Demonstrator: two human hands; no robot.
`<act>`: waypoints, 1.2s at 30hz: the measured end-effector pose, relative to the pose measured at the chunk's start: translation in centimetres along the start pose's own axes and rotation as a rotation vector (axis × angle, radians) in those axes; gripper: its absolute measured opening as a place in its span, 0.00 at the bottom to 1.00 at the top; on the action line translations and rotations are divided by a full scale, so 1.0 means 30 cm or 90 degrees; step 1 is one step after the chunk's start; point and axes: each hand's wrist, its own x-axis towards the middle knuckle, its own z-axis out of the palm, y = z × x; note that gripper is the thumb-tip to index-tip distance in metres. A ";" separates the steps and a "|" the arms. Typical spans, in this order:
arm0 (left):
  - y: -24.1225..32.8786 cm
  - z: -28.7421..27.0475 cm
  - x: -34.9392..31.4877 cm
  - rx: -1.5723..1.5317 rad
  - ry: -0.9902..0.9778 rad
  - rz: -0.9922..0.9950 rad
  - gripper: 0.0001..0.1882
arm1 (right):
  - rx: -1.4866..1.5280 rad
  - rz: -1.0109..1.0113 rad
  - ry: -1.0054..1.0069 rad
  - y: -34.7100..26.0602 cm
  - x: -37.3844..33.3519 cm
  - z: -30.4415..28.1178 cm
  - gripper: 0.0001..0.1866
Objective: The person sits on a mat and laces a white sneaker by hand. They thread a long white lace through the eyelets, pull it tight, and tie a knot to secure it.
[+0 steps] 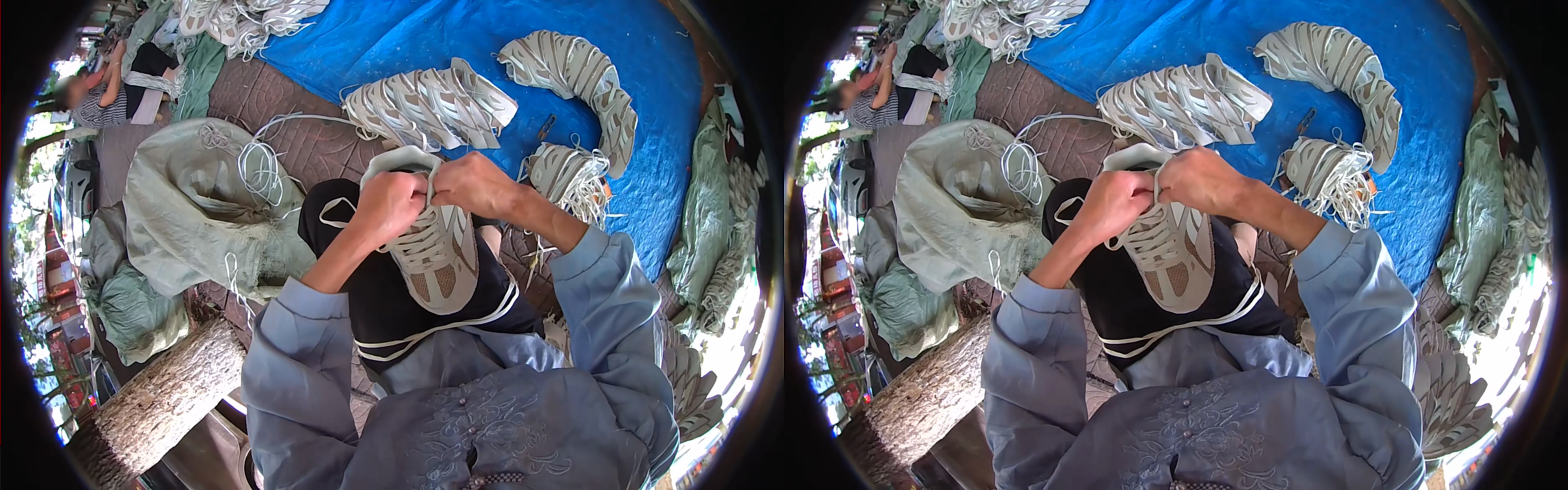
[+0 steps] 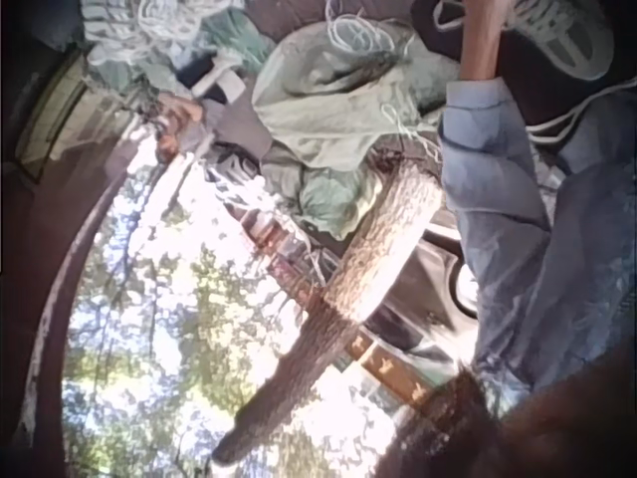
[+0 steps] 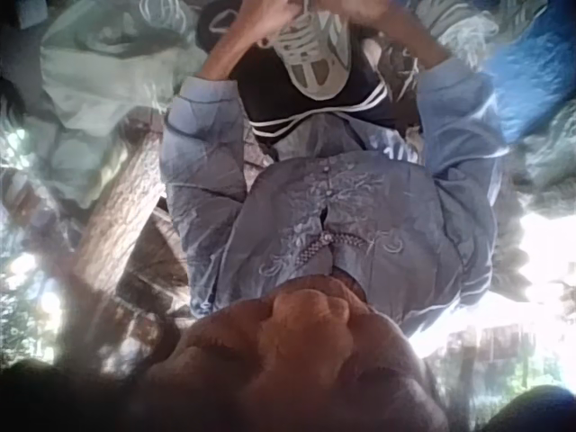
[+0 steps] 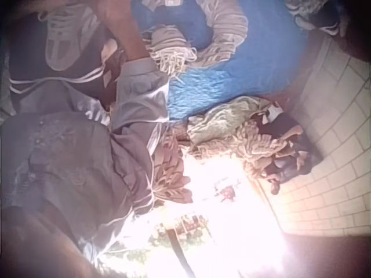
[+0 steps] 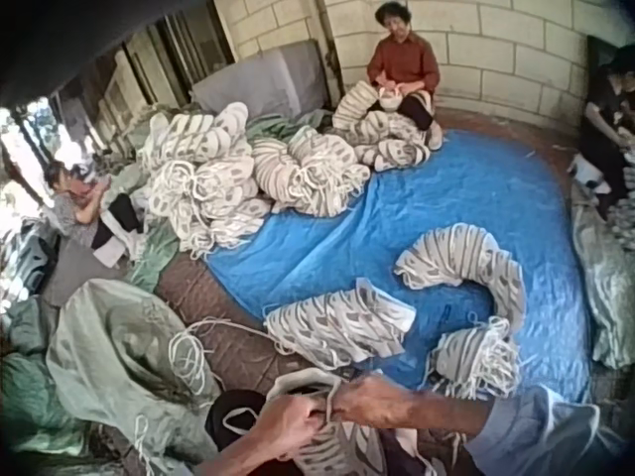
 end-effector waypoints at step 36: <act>-0.158 -0.323 0.075 0.496 0.454 0.226 0.06 | -0.208 0.006 0.032 -0.154 -0.005 0.074 0.12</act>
